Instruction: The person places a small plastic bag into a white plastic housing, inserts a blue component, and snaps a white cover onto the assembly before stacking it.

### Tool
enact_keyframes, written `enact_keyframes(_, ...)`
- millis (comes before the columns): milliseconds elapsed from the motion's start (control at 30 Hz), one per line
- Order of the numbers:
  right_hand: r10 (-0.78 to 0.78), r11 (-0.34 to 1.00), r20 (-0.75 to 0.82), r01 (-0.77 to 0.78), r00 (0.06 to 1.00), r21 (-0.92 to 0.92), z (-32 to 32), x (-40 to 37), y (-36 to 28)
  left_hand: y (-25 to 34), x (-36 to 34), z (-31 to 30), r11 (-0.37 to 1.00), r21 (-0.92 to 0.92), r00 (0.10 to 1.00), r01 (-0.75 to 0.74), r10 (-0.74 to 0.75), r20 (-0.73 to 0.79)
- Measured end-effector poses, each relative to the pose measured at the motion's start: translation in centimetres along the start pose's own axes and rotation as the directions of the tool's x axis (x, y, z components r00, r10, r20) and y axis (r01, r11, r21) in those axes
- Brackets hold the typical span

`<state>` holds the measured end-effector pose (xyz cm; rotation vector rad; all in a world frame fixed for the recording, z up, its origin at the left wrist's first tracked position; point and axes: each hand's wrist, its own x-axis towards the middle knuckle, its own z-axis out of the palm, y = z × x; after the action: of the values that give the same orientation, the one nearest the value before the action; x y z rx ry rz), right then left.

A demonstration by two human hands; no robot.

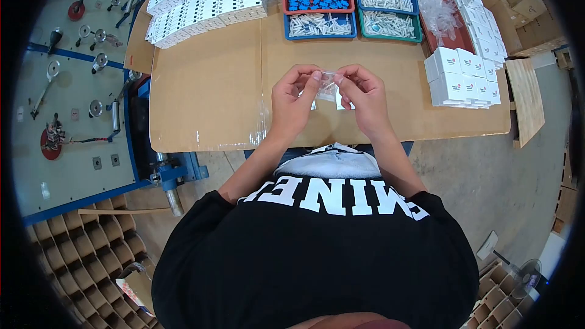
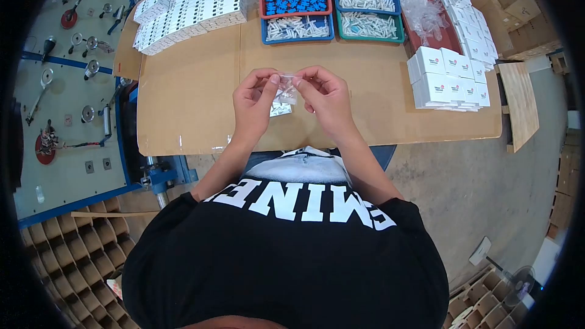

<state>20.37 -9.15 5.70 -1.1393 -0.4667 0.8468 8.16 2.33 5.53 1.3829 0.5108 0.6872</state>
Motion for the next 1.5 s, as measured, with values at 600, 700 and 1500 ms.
enact_keyframes(600,-0.039,0.997,0.004,0.039,0.999,-0.062,0.4,0.5,0.7,-0.7,-0.1,0.6,0.991,-0.121,0.999,-0.050,0.049,-0.016)
enact_keyframes(700,-0.142,0.985,0.026,0.144,0.990,-0.097,0.3,0.8,1.0,-0.5,0.1,0.2,0.995,-0.102,0.999,0.020,-0.017,0.035)
enact_keyframes(1500,0.258,0.937,0.258,-0.176,0.931,-0.301,-1.3,2.8,6.5,-7.6,-0.2,-8.8,0.886,-0.030,0.879,0.462,-0.453,0.150)
